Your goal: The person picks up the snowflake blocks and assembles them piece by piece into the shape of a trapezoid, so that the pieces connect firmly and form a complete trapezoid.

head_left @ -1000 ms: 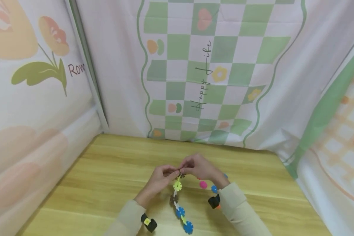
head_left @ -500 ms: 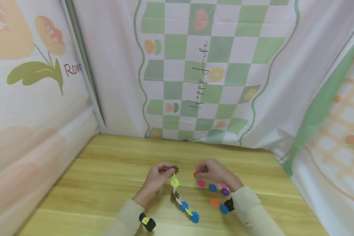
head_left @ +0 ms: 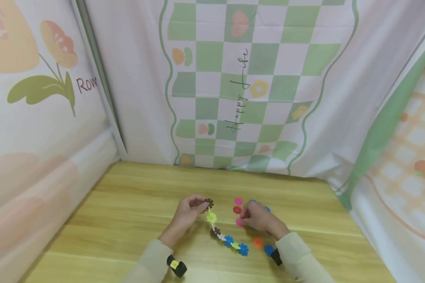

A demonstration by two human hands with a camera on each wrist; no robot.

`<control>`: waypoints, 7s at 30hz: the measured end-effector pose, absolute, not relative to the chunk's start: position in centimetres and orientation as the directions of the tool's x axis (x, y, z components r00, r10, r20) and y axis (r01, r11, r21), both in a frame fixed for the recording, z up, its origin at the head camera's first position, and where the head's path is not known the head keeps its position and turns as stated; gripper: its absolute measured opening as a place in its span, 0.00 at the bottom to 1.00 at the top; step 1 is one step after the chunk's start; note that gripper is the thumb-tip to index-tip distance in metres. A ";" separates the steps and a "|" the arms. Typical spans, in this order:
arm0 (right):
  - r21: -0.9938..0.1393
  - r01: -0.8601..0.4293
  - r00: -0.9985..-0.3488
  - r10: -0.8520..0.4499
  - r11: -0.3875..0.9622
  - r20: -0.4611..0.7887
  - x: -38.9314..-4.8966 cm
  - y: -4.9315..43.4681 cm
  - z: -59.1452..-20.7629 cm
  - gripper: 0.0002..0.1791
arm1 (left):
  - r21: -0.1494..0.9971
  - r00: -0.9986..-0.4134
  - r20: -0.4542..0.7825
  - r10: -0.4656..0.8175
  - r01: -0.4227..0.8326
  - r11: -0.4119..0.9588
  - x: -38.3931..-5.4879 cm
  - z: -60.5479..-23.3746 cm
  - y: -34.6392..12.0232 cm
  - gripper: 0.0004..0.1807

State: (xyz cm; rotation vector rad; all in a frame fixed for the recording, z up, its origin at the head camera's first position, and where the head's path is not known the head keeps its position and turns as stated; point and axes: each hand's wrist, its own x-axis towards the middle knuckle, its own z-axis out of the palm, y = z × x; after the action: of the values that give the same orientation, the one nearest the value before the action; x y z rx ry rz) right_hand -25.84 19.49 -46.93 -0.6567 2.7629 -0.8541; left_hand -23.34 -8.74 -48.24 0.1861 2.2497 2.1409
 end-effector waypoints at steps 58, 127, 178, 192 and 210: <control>-0.949 0.108 -0.914 -0.347 0.296 -0.213 -25.1 11.3 -43.7 0.11 | 0.983 -0.984 0.178 0.019 0.179 0.032 -22.9 -48.2 -8.2 0.03; -0.686 -0.452 -0.869 -0.454 0.570 0.195 -22.9 18.9 -44.1 0.08 | 0.950 -0.907 0.253 0.337 0.299 0.093 -23.6 -47.5 -10.8 0.19; -0.807 -0.429 -0.903 -0.221 0.405 0.369 -22.0 11.2 -44.4 0.06 | 0.952 -0.915 0.229 0.333 0.282 0.121 -23.5 -47.2 -9.8 0.23; -0.813 -0.447 -0.894 -0.199 0.372 0.400 -22.0 11.0 -45.1 0.07 | 0.959 -0.917 0.226 0.330 0.268 0.089 -23.4 -47.3 -9.6 0.25; -0.767 -0.450 -0.892 -0.204 0.456 0.402 -21.7 9.8 -44.3 0.07 | 0.942 -0.916 0.237 0.325 0.298 0.152 -23.0 -47.8 -9.3 0.25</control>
State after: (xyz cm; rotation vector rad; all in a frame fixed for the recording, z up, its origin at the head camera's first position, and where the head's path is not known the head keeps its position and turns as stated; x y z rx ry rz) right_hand -21.71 9.83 -44.31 -0.6639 2.8898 -1.6574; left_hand -23.03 -9.30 -47.82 0.6402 2.3681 1.9281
